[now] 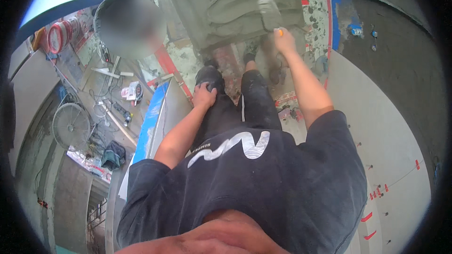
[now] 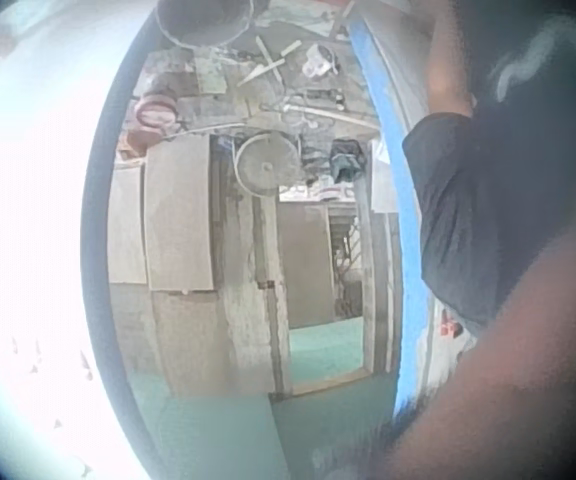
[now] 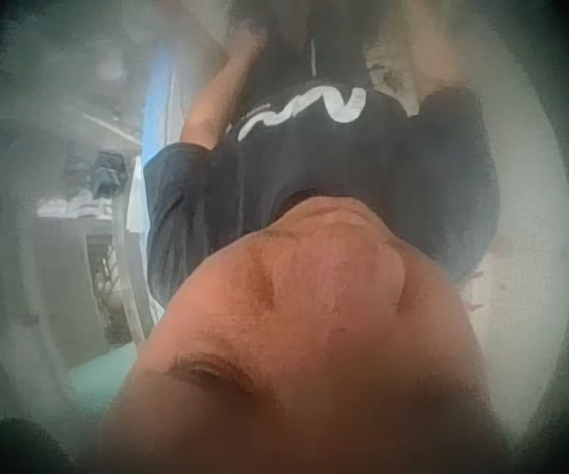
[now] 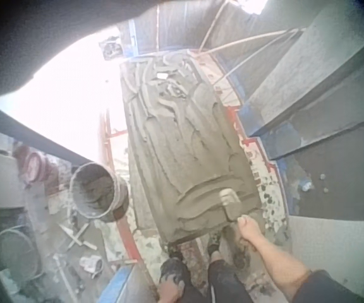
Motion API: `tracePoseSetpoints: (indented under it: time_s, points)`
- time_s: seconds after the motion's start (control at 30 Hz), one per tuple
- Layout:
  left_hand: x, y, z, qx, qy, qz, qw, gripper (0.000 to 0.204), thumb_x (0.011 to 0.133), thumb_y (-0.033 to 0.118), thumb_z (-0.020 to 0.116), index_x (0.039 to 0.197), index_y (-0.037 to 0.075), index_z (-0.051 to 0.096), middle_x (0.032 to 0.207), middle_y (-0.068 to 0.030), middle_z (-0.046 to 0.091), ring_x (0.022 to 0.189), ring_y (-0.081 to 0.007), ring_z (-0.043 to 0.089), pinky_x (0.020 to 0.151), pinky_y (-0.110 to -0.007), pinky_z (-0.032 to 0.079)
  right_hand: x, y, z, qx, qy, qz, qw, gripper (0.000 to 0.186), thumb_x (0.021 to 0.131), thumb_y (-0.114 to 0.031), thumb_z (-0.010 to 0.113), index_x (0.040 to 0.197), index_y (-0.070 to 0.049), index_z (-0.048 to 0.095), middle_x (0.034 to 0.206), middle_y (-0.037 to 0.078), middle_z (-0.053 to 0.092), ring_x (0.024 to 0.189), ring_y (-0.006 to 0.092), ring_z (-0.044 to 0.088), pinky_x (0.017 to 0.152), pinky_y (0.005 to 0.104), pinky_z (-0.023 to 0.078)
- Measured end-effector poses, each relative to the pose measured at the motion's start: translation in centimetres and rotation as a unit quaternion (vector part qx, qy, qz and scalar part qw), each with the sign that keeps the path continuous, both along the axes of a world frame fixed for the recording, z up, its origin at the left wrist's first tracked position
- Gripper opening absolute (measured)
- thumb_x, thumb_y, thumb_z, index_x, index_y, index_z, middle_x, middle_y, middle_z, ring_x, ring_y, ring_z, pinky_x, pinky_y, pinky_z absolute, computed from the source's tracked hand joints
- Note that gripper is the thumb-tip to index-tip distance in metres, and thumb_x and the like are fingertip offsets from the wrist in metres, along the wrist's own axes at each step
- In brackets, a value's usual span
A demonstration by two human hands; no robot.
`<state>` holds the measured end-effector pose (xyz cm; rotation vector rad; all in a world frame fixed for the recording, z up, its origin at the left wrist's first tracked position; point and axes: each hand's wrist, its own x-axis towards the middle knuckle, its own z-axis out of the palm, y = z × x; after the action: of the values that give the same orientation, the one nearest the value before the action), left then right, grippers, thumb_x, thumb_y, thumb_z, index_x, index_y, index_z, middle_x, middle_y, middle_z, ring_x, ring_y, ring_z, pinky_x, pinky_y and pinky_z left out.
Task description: Applying mortar to the back of a large tile using a trowel.
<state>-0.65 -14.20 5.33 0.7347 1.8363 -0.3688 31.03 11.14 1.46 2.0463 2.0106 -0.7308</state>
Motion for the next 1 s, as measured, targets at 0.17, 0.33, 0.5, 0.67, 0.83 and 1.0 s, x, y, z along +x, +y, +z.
tracePoseSetpoints:
  time_s: [0.17, 0.33, 0.5, 0.67, 0.83, 1.0]
  points:
    - [-0.9, -1.1, 0.1, -0.037, 0.024, -0.007, 0.999, 0.061, 0.089, 0.047, 0.067, 0.144, 0.022, 0.054, 0.155, -0.0173, 0.041, 0.138, -0.0417, 0.048, 0.111, -0.055, 0.042, -11.4, -7.4, 3.4, -0.346, 0.281, -0.423, 0.789, 0.043, 0.105, -0.046, 0.052, 0.109, -0.005, 0.066, 0.089, 0.005, 0.063, 0.076, 0.0192, 0.060, 0.068, 0.0384, 0.050]
    - [0.7, -1.3, 0.4, -0.048, -0.006, -0.054, 0.997, 0.060, 0.090, 0.046, 0.067, 0.144, 0.022, 0.055, 0.156, -0.0139, 0.041, 0.140, -0.0383, 0.047, 0.113, -0.055, 0.040, -8.3, -14.0, -3.7, -0.114, 0.373, -0.057, 0.919, 0.051, 0.102, -0.044, 0.056, 0.143, -0.012, 0.058, 0.099, 0.015, 0.073, 0.089, 0.0288, 0.070, 0.075, 0.0451, 0.054]
    - [2.3, -2.9, -0.1, -0.041, 0.029, -0.058, 0.997, 0.058, 0.090, 0.045, 0.068, 0.143, 0.022, 0.056, 0.158, -0.0141, 0.040, 0.140, -0.0387, 0.046, 0.114, -0.054, 0.039, -2.2, -14.8, -7.6, -0.144, 0.252, 0.104, 0.951, 0.053, 0.099, -0.042, 0.060, 0.146, -0.018, 0.056, 0.104, 0.018, 0.072, 0.095, 0.0379, 0.070, 0.079, 0.0489, 0.055]
    - [5.6, -3.7, -0.2, -0.033, 0.056, -0.088, 0.994, 0.057, 0.090, 0.044, 0.069, 0.141, 0.022, 0.058, 0.156, -0.0148, 0.043, 0.139, -0.0389, 0.047, 0.114, -0.053, 0.040, 1.6, -19.8, -9.9, -0.147, 0.240, 0.211, 0.936, 0.050, 0.095, -0.038, 0.066, 0.143, -0.024, 0.060, 0.091, 0.012, 0.068, 0.084, 0.0356, 0.069, 0.071, 0.0464, 0.057]
    - [9.3, -4.1, -0.6, -0.022, 0.113, -0.174, 0.978, 0.056, 0.090, 0.045, 0.070, 0.139, 0.023, 0.059, 0.155, -0.0141, 0.044, 0.137, -0.0392, 0.049, 0.110, -0.055, 0.042, -4.2, -17.0, -10.1, 0.192, 0.312, 0.187, 0.911, 0.042, 0.096, -0.036, 0.065, 0.138, -0.033, 0.063, 0.093, 0.006, 0.064, 0.073, 0.0276, 0.069, 0.064, 0.0435, 0.058]
    - [10.9, -3.7, -0.8, -0.020, 0.132, -0.210, 0.969, 0.057, 0.090, 0.046, 0.068, 0.140, 0.020, 0.059, 0.153, -0.0168, 0.045, 0.137, -0.0406, 0.048, 0.110, -0.056, 0.041, 5.5, -13.9, -12.8, 0.156, 0.260, 0.028, 0.952, 0.039, 0.094, -0.039, 0.065, 0.133, -0.031, 0.065, 0.103, 0.007, 0.068, 0.077, 0.0320, 0.070, 0.064, 0.0462, 0.060]
